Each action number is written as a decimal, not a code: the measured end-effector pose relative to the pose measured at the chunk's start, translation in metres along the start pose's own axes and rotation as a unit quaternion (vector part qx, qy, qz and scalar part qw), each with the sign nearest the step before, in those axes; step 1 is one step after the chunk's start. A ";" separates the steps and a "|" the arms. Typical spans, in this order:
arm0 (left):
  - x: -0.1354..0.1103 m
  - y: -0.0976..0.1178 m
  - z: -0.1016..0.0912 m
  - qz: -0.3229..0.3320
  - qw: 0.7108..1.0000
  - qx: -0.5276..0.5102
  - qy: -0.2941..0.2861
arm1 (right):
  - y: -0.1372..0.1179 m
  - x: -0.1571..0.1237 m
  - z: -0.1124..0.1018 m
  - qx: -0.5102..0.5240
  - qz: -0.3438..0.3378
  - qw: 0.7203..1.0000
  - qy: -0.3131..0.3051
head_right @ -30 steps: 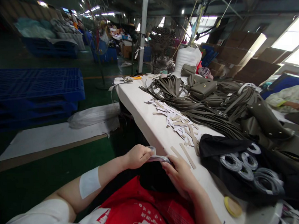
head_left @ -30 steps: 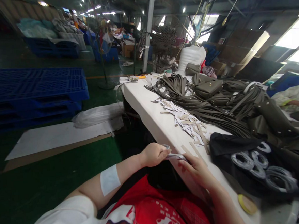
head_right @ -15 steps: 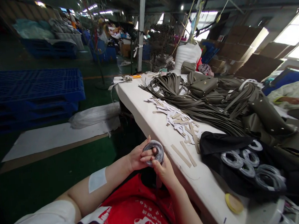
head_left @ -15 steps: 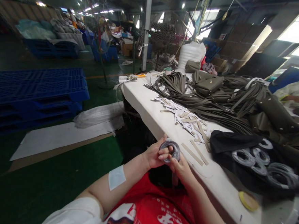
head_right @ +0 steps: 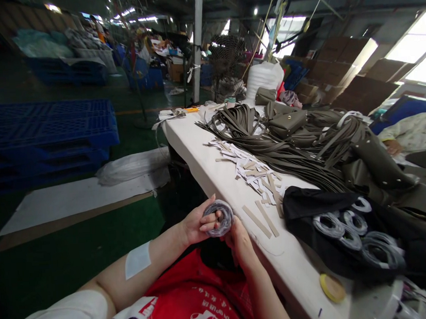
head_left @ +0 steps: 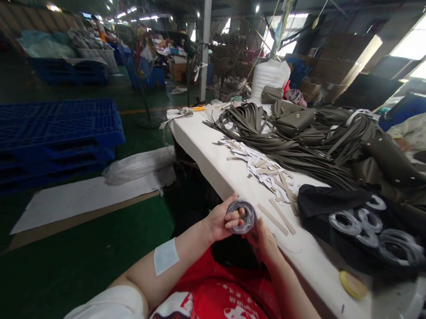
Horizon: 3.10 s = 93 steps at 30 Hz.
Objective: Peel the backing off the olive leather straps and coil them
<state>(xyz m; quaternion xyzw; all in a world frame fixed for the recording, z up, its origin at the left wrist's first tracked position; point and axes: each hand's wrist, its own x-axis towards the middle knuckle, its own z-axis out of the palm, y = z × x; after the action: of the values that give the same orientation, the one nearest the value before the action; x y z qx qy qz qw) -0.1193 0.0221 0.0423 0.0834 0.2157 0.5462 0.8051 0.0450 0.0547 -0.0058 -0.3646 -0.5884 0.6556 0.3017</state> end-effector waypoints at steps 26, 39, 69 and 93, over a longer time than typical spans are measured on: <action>-0.002 -0.005 0.014 0.252 0.814 0.524 0.018 | -0.025 -0.013 0.011 0.103 0.066 0.990 -0.071; 0.001 -0.008 -0.009 0.243 0.626 0.740 0.025 | -0.029 -0.019 -0.005 0.176 0.145 0.972 -0.062; -0.033 -0.108 -0.060 0.007 0.846 0.520 0.116 | 0.032 -0.082 -0.013 -0.275 0.047 0.949 -0.144; -0.028 -0.100 -0.061 -0.060 0.849 0.519 0.079 | 0.020 0.024 -0.097 -0.644 -0.060 0.749 0.142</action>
<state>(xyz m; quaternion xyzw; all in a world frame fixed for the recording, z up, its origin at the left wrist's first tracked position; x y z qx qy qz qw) -0.0705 -0.0490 -0.0419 0.4330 0.5351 0.3096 0.6560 0.1133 0.1261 -0.0328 -0.5253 -0.8422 0.0423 0.1140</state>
